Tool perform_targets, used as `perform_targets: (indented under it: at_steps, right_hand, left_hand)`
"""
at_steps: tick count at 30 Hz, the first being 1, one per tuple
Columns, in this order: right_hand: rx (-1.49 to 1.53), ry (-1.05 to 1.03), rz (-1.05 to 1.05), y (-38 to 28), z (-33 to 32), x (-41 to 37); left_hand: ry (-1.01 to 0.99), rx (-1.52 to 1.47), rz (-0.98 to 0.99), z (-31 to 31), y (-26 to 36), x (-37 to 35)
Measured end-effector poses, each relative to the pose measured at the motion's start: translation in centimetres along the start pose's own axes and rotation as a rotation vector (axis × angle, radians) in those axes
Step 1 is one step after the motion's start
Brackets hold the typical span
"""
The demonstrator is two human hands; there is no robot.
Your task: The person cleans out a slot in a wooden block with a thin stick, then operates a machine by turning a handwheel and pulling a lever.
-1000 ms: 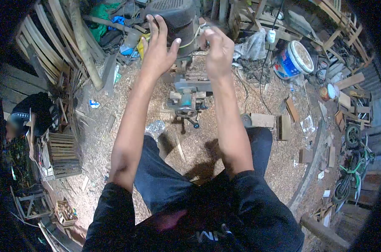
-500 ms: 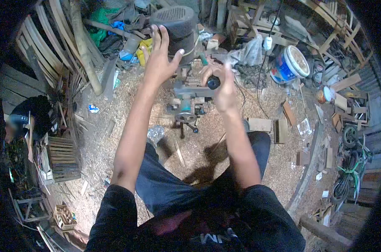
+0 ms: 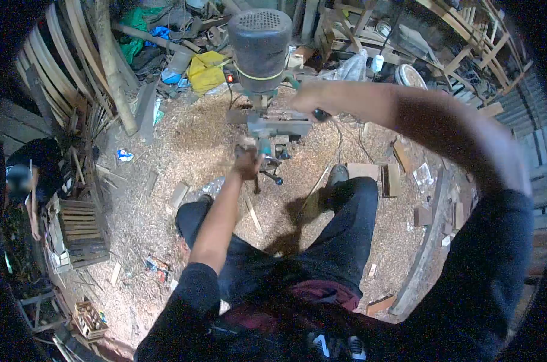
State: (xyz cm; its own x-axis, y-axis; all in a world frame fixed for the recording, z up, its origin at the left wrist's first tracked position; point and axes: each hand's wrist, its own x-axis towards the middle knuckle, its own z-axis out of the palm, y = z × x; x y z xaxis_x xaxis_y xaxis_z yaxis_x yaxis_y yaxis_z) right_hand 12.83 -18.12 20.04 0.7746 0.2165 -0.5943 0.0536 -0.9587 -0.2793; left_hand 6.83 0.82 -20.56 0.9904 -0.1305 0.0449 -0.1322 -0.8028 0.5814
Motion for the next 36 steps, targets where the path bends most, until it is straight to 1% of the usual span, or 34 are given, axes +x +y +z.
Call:
perform_targets:
  at_steps: [1, 2, 3, 4, 6, 7, 9, 10, 11, 12, 14, 15, 17, 19, 20, 21, 24, 25, 27, 28, 29, 31, 33, 36]
  right_hand:
    - [0.063, -0.004, 0.047, 0.2, 0.1, 0.6]
    - [0.135, -0.014, 0.097, 0.3, 0.6, 1.2]
    - [0.099, 0.063, 0.123, -0.5, 0.8, 0.4]
    - [0.096, 0.084, 0.126, -0.2, 1.3, 0.8]
    - [0.084, 0.124, 0.129, 0.6, 2.2, 1.2]
    - [0.164, 0.206, 0.26, -1.2, 2.4, -0.2]
    - [0.226, 0.183, 0.258, 0.1, 4.3, -0.3]
    - [0.251, 0.197, 0.231, -0.5, 4.0, -0.6]
    - [0.258, 0.247, 0.323, -0.9, 5.0, -0.9]
    - [0.243, 0.291, 0.241, 0.9, 6.7, 0.3]
    - [0.204, 0.302, 0.219, 1.8, 8.9, 0.3]
    - [0.163, 0.356, 0.206, 2.4, 10.4, 0.8]
    - [0.079, 0.459, 0.177, 3.7, 13.7, 2.2]
    - [0.104, 0.458, 0.158, 4.3, 15.2, 3.0]
    - [0.12, 0.453, 0.153, 4.9, 16.1, 3.1]
    - [0.19, 0.484, 0.117, 5.0, 16.8, 2.8]
    - [0.202, 0.685, -0.042, 6.8, 20.8, 4.3]
    - [0.274, 0.668, -0.107, 7.9, 22.1, 5.4]
    - [0.29, 0.717, -0.1, 8.6, 24.3, 6.9]
    - [0.3, 0.741, -0.1, 8.7, 25.1, 7.2]
    - [0.347, 0.722, -0.086, 8.9, 26.0, 7.6]
    - [0.342, 0.742, -0.133, 9.1, 27.5, 8.1]
    - [0.355, 0.776, -0.15, 9.6, 29.4, 9.4]
    - [0.411, 0.725, -0.041, 10.2, 32.4, 11.9]
  left_hand:
    - [0.067, 0.001, 0.038, 1.4, -0.1, -0.9]
    - [-0.154, -0.163, -0.162, 3.7, -1.5, 0.6]
    - [-0.212, -0.187, -0.232, 1.4, 0.6, 0.0]
    - [-0.274, -0.214, -0.298, -1.3, 2.9, -0.6]
    - [-0.171, -0.165, -0.128, 0.4, 1.5, -0.5]
    - [-0.104, -0.143, -0.045, 1.6, 0.7, 0.1]
    - [-0.197, -0.186, -0.075, 4.0, -0.9, -0.8]
    - [-0.21, -0.197, -0.083, 3.1, -1.0, 0.5]
    - [-0.054, -0.136, -0.052, 3.1, -0.4, 0.0]
    - [-0.025, -0.132, -0.047, 2.8, 0.1, 0.2]
    - [0.026, -0.125, -0.043, 2.4, 0.6, 0.0]
    - [0.03, -0.174, -0.005, 1.5, 1.0, -0.2]
    - [-0.003, -0.173, -0.051, 1.2, 1.5, -0.1]
    - [-0.008, -0.182, -0.103, 1.4, 1.6, 0.1]
    - [0.009, -0.16, -0.093, 1.6, 1.5, 0.1]
    - [0.032, -0.138, -0.086, 2.2, 1.2, 0.4]
    - [0.073, -0.154, -0.08, 1.0, 2.2, -0.3]
    - [0.077, -0.174, -0.079, 0.6, 2.3, -0.2]
    - [0.069, -0.214, -0.072, 1.0, 2.3, -0.3]
    - [0.105, -0.216, -0.059, 1.5, 2.3, -0.6]
    - [0.14, -0.212, -0.04, 1.7, 2.3, -0.7]
    - [0.203, -0.22, -0.017, 1.7, 2.1, -0.6]
    - [0.193, -0.231, -0.049, 1.5, 2.1, -0.5]
    - [0.155, -0.25, -0.079, 0.7, 3.0, -1.2]
